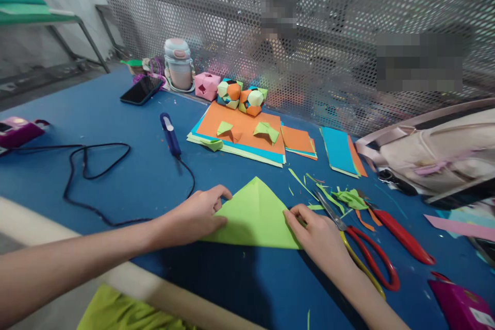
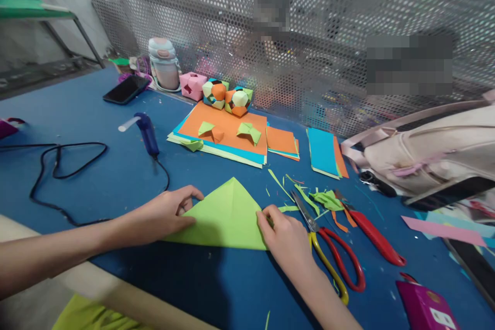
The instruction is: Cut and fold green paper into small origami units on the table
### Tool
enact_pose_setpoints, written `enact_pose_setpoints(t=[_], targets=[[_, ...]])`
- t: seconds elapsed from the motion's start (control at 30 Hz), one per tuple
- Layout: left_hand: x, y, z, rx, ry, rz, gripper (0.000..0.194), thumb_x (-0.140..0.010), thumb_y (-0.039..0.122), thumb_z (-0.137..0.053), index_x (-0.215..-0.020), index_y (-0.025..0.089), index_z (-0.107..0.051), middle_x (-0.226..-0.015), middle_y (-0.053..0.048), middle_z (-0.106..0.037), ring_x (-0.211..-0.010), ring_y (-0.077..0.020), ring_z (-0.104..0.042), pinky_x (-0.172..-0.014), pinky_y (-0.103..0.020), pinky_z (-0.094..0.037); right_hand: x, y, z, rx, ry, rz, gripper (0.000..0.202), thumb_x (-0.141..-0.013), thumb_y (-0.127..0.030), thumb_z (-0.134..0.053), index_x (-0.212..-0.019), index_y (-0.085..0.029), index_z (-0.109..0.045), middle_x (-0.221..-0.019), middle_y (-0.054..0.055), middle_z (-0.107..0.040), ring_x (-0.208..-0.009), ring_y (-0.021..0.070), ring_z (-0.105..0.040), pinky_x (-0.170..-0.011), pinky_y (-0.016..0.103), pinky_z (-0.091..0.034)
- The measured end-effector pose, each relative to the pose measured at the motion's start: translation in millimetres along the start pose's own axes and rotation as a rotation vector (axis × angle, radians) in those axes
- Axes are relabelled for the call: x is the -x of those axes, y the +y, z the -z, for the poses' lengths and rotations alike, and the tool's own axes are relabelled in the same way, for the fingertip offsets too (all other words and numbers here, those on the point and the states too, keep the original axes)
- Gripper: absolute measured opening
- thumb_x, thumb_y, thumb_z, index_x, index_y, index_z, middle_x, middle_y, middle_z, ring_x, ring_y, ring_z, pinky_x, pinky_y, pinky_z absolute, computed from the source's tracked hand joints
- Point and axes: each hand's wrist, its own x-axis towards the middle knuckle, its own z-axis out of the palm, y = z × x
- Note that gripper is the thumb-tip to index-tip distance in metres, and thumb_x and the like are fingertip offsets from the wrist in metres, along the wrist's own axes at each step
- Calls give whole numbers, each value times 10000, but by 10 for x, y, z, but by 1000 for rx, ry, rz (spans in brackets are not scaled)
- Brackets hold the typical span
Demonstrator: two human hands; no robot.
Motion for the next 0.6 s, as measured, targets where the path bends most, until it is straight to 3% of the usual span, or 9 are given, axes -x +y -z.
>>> enact_pose_setpoints(t=[0.2,0.6], targets=[[16,-116,-52,-76,43,-160,348,-754,190,-472,-1096,228,-520,-681,38,-476,-629,-129,-469,-571,-236,-296,-19,11,-30,3,50,6,419,-912,-521,-337,-656,-243,-516,-477,-13,-543,-440,172,-530,-457,259,-285],[-60,-129,-12,13,-12,-173,275,-767,174,-475,-1035,210,-523,-624,63,-445,-579,-106,-425,-539,-228,-275,-35,78,30,-116,-6,-52,339,-881,-482,-427,-649,-247,-505,-473,-46,-500,-421,136,-494,-442,230,-316]])
